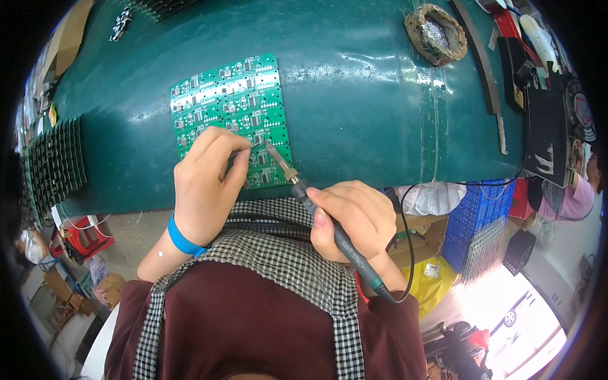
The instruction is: The person solders components onto circuit board panels using a soldering iron, stacks the finished boards, and picks up new circuit board panels to solder.
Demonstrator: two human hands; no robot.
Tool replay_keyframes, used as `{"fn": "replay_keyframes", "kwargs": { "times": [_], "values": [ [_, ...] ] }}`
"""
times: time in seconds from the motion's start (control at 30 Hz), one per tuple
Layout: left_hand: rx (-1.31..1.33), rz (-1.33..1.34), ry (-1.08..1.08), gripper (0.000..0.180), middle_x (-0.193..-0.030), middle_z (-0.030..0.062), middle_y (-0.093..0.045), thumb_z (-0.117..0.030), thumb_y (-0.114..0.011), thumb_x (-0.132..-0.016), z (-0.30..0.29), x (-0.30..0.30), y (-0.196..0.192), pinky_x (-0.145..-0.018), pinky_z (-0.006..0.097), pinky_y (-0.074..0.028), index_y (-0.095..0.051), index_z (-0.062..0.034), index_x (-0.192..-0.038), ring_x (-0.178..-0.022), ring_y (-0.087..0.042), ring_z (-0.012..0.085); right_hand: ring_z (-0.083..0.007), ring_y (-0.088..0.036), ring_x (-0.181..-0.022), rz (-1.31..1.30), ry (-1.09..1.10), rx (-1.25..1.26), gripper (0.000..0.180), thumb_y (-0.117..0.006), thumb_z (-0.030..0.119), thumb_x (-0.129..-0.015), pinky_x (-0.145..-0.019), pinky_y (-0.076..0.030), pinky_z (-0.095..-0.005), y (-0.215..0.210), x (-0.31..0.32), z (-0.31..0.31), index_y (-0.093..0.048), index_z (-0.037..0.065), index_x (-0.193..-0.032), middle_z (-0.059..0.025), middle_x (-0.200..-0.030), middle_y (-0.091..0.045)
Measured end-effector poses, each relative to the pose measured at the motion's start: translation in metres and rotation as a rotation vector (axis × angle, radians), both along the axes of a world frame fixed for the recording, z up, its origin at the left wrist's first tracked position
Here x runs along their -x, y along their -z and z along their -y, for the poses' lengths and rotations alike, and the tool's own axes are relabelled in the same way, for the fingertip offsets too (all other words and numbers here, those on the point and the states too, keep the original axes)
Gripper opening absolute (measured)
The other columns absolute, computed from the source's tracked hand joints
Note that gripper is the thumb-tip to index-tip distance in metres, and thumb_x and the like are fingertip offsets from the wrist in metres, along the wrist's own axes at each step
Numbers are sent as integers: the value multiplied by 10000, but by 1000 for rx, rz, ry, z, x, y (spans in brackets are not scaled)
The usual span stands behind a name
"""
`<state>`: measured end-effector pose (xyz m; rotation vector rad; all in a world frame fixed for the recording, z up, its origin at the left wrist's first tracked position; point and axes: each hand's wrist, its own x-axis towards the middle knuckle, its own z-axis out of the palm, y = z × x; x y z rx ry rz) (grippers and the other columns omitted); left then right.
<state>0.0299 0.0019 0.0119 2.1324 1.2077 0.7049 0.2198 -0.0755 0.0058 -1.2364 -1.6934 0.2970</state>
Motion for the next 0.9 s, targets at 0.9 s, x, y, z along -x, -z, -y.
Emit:
{"fn": "replay_keyframes", "kwargs": {
  "times": [0.9],
  "values": [
    [-45, -14, 49, 136, -872, 91, -538, 45, -634, -763, 9, -1, 5, -552, 312, -440, -563, -20, -859, -626, -531, 223, -218, -594, -494, -11, 4, -3, 122, -592, 63, -723, -454, -479, -289, -1, 3, 17, -648, -34, -772, -98, -609, -597]
  ]
}}
